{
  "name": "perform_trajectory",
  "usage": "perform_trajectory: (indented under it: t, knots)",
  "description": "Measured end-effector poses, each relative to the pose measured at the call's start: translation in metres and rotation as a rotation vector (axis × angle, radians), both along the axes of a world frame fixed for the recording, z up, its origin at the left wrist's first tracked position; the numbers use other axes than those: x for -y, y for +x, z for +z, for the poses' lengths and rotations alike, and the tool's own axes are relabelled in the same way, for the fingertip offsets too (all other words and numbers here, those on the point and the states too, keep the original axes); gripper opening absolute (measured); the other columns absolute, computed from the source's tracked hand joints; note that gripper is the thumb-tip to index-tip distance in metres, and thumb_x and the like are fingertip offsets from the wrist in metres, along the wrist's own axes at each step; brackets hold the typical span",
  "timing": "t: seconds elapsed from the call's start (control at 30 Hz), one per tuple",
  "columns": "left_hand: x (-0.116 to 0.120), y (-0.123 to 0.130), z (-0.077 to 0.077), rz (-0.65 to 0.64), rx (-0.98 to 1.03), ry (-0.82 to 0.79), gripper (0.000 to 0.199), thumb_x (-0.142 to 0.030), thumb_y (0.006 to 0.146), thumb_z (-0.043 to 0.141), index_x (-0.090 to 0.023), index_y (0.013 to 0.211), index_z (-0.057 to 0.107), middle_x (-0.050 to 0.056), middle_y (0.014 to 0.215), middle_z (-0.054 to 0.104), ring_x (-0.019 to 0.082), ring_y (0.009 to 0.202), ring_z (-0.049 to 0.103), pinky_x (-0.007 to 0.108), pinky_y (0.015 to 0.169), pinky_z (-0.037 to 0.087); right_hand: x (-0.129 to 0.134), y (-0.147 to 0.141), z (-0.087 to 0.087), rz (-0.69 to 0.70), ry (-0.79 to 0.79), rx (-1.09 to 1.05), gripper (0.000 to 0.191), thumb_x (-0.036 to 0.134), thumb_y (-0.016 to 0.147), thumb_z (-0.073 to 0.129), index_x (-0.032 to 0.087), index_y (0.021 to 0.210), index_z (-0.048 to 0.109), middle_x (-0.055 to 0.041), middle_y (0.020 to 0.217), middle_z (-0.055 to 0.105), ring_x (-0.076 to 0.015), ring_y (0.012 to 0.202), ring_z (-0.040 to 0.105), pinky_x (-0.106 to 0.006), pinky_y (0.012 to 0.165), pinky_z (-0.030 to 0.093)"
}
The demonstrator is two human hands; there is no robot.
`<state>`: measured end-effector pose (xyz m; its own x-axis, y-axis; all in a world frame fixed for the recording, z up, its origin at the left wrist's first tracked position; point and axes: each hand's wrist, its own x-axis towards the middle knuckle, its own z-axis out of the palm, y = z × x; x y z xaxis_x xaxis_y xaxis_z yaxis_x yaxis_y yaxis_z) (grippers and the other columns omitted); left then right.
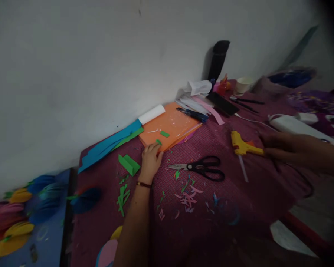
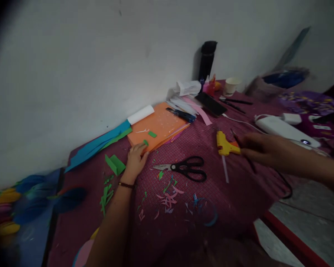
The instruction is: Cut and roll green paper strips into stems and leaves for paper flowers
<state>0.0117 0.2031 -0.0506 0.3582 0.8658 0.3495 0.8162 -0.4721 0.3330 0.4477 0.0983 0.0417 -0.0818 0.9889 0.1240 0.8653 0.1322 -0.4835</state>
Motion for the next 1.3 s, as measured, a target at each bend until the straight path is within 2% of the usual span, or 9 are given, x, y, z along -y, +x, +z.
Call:
perform_trajectory:
  t: [0.03,0.13,0.2,0.37,0.43,0.53,0.63,0.83,1.3]
  knots:
    - [0.001,0.0,0.0,0.002,0.007,-0.005,0.032,-0.029,0.091,0.049,-0.017,0.119,0.06,0.011,0.128,0.061,0.021,0.121,0.051,0.041,0.106,0.037,-0.011,-0.015,0.01,0.132,-0.089,-0.138,0.03,0.059,0.072,0.066,0.029,0.075,0.064,-0.0066,0.06,0.06,-0.0125,0.049,0.053,-0.028,0.044,0.039]
    - [0.005,0.002,0.004,0.016,-0.005,-0.03,0.032,-0.028,0.091,0.05,-0.018,0.12,0.06,0.009,0.129,0.06,0.021,0.122,0.05,0.042,0.106,0.037,-0.05,-0.076,0.029,0.17,-0.219,-0.606,0.038,0.043,0.076,0.068,0.032,0.112,0.059,-0.0016,0.071,0.062,-0.0113,0.052,0.055,-0.024,0.045,0.039]
    - [0.008,0.004,0.007,0.038,-0.038,-0.038,0.032,-0.028,0.091,0.05,-0.019,0.121,0.059,0.008,0.131,0.059,0.021,0.123,0.048,0.043,0.106,0.036,-0.078,-0.119,0.032,0.165,-0.27,-0.929,0.022,0.036,0.078,0.065,0.027,0.098,0.063,0.0033,0.061,0.055,-0.0066,0.041,0.043,-0.021,0.038,0.027]
    - [0.014,0.01,0.012,0.056,-0.13,-0.013,0.037,-0.029,0.091,0.051,-0.021,0.126,0.054,0.007,0.135,0.055,0.023,0.124,0.045,0.045,0.108,0.034,-0.143,-0.201,0.007,0.377,-0.536,-1.543,0.021,0.016,0.069,0.065,0.021,0.09,0.062,0.0032,0.074,0.065,-0.0066,0.056,0.056,-0.02,0.052,0.042]
    - [0.015,0.011,0.013,0.055,-0.149,-0.005,0.037,-0.029,0.091,0.05,-0.022,0.128,0.053,0.007,0.135,0.055,0.023,0.124,0.044,0.045,0.108,0.034,-0.161,-0.223,-0.014,0.338,-0.567,-1.548,0.024,0.018,0.068,0.069,0.02,0.09,0.06,0.0039,0.071,0.064,-0.0076,0.056,0.056,-0.02,0.053,0.043]
    - [0.015,0.011,0.013,0.053,-0.155,-0.008,0.037,-0.03,0.092,0.049,-0.022,0.128,0.053,0.006,0.134,0.055,0.023,0.124,0.044,0.045,0.109,0.033,-0.176,-0.245,-0.046,0.214,-0.383,-1.375,0.019,0.036,0.077,0.063,0.017,0.079,0.06,0.0032,0.057,0.059,-0.0078,0.046,0.05,-0.021,0.047,0.039]
    - [0.014,0.012,0.013,0.056,-0.148,-0.02,0.038,-0.03,0.092,0.048,-0.022,0.129,0.052,0.006,0.134,0.055,0.023,0.124,0.044,0.045,0.109,0.033,-0.18,-0.253,-0.067,0.261,-0.309,-1.21,0.031,0.042,0.083,0.051,0.014,0.079,0.063,-0.0013,0.059,0.062,-0.0104,0.046,0.052,-0.024,0.049,0.042]
    - [0.014,0.012,0.013,0.055,-0.134,-0.049,0.039,-0.029,0.091,0.049,-0.021,0.129,0.052,0.007,0.135,0.054,0.023,0.126,0.042,0.046,0.109,0.034,-0.182,-0.259,-0.07,0.313,-0.208,-0.955,0.014,0.027,0.072,0.053,0.017,0.071,0.062,0.0023,0.056,0.056,-0.0108,0.052,0.049,-0.023,0.051,0.037]
    - [0.013,0.012,0.013,0.054,-0.089,-0.077,0.038,-0.025,0.09,0.05,-0.023,0.129,0.052,0.006,0.134,0.055,0.025,0.126,0.042,0.048,0.109,0.034,-0.189,-0.267,-0.079,0.295,-0.088,-0.894,0.011,0.02,0.065,0.047,0.018,0.062,0.057,0.0013,0.063,0.058,-0.0122,0.06,0.051,-0.025,0.059,0.04]
